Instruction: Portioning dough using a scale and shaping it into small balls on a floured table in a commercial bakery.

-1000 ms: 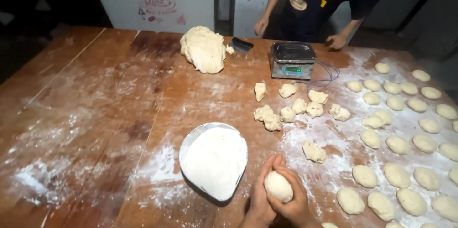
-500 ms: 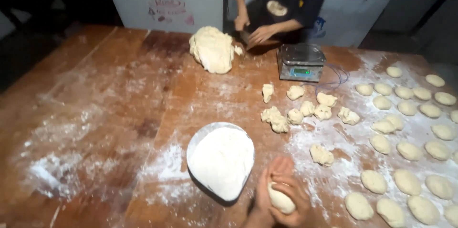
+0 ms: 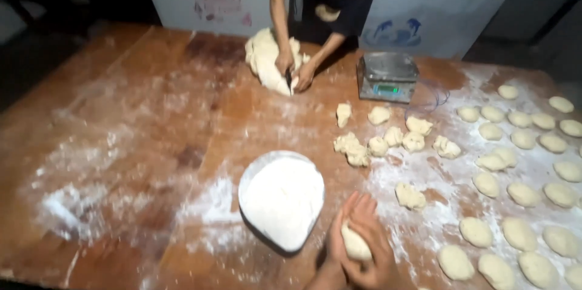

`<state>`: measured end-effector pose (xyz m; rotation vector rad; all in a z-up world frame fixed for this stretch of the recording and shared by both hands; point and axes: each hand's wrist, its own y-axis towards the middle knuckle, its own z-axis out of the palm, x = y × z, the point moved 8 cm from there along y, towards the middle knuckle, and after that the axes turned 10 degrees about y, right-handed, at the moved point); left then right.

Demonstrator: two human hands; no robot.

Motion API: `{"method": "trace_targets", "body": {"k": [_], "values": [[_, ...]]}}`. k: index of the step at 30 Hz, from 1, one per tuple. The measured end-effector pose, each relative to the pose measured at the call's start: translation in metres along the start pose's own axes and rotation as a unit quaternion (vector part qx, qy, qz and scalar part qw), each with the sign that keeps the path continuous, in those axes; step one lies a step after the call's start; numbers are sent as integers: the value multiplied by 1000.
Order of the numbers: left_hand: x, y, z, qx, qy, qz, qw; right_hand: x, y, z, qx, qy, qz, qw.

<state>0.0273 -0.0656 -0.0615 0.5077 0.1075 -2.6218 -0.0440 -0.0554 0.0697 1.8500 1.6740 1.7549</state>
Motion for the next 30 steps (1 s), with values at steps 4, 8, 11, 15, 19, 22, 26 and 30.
{"method": "trace_targets", "body": {"k": [4,8,11,15,19,22,26,30], "values": [[15,9,-17,-7,-70,-5,998,-39,-7,-1,0,28,26,999],[-16,-8,-5,-52,16,-20,998,-36,-12,5,-36,9,47,998],[-26,3,0,-16,75,25,997,-38,-6,10,33,-17,7,999],[-23,-6,-11,-5,114,50,992,-18,-9,8,-13,13,1,1000],[1,11,-35,17,75,44,996,-26,-3,8,24,-29,-50,998],[-2,-6,-19,12,-43,-8,999,-50,-3,12,-5,1,80,997],[-10,11,-27,71,55,32,995,-42,-17,17,41,-20,-76,996],[-9,-4,-20,-2,127,21,992,-28,-7,5,2,20,-21,1000]]}}
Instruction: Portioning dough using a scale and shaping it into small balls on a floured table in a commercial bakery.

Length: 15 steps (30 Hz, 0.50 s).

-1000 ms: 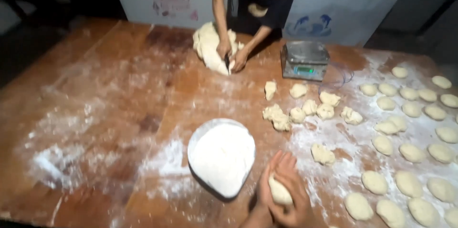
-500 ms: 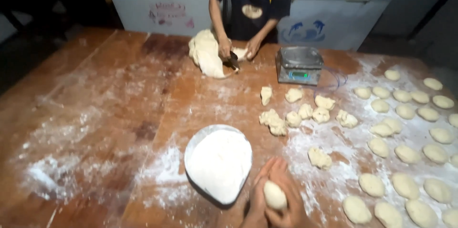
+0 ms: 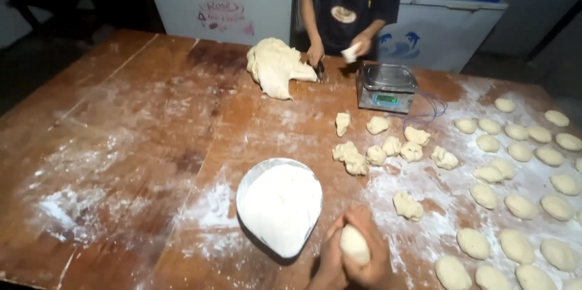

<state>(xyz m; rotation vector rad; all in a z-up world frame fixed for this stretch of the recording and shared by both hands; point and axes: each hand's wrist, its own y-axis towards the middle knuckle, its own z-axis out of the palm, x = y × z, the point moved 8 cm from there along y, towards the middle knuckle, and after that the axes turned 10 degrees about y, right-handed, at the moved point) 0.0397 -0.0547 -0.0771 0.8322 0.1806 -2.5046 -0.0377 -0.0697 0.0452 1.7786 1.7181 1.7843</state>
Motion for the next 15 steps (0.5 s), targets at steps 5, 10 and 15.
{"method": "trace_targets", "body": {"k": [5,10,15], "values": [[-40,11,22,54,-32,32,997,-3,10,8,79,-33,-116,990],[-5,2,-9,29,6,3,1000,33,18,11,48,-67,-18,996],[-7,-9,5,9,6,6,1000,2,6,4,32,23,79,996]]}}
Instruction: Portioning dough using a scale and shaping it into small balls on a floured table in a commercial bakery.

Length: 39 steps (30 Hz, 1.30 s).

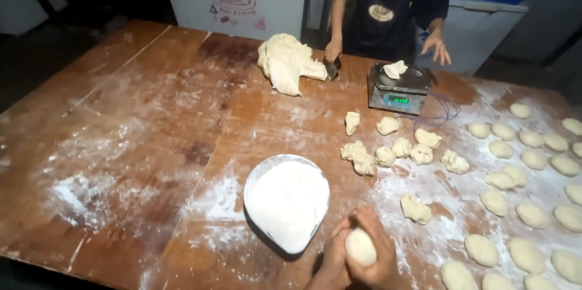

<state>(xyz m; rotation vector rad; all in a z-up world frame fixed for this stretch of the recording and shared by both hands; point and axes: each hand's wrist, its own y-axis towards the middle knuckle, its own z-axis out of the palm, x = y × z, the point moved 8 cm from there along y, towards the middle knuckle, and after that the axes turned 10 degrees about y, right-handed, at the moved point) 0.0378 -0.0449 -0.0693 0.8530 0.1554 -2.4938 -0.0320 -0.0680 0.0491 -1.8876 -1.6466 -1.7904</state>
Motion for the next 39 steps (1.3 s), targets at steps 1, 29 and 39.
{"method": "trace_targets", "body": {"k": [1,29,39], "values": [[-4,6,0,15,-20,-10,1000,11,8,3,-29,-24,-90,995],[13,9,37,49,-113,-83,989,17,-12,-21,-8,-60,-88,994],[15,20,22,66,-133,-41,988,6,-19,-4,-28,-49,-88,994]]}}
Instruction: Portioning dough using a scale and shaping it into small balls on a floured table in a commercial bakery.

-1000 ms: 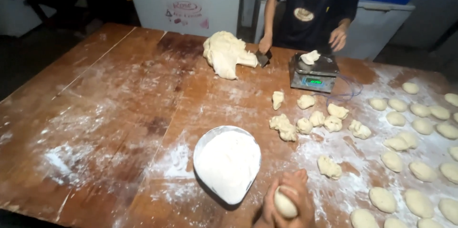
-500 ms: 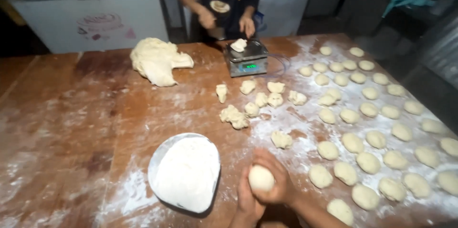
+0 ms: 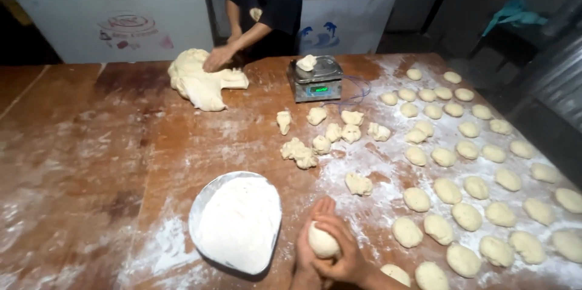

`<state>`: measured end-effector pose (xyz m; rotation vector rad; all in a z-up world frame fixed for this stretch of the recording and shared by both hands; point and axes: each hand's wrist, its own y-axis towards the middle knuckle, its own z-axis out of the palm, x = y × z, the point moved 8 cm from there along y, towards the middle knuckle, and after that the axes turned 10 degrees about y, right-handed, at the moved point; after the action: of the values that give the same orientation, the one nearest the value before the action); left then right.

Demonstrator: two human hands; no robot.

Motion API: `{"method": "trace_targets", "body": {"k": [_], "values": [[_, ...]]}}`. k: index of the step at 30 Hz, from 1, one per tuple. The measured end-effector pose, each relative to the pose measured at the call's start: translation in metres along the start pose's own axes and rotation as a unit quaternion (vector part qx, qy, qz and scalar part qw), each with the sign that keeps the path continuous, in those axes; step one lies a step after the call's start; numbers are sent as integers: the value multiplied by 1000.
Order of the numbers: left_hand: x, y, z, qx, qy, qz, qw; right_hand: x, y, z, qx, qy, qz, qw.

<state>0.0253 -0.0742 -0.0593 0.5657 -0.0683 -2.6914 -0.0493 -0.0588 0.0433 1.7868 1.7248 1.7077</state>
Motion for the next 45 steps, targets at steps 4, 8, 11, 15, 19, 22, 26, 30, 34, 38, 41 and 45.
{"method": "trace_targets", "body": {"k": [4,8,11,15,19,22,26,30,34,38,41,45], "values": [[-4,-7,4,-25,-9,-15,1000,-29,-15,-1,-16,-17,68,997],[-33,-1,40,14,-102,-7,995,45,53,-41,45,-11,-41,998],[-41,-6,56,35,-175,-33,983,54,35,-78,107,-76,-48,990],[-40,11,43,79,-152,-23,985,18,23,-63,338,-176,115,917],[4,0,25,54,-189,-22,980,68,86,-7,174,-71,-47,981],[13,-3,-4,75,-155,-29,985,4,42,5,140,-8,0,990],[15,-4,-30,7,-161,-83,983,-1,15,10,31,-23,1,999],[15,-16,-27,-39,-126,-108,985,-6,-8,8,-17,-39,36,998],[13,-14,-32,-77,-43,-120,989,-3,-29,12,-48,-26,51,997],[11,-15,-37,-42,-5,-83,996,-20,-55,14,-67,-28,101,992],[0,-14,-22,-39,-6,-68,997,-26,-50,8,-76,-45,89,992],[-13,-16,-45,-158,167,-67,971,-42,-38,5,-92,-60,152,982]]}}
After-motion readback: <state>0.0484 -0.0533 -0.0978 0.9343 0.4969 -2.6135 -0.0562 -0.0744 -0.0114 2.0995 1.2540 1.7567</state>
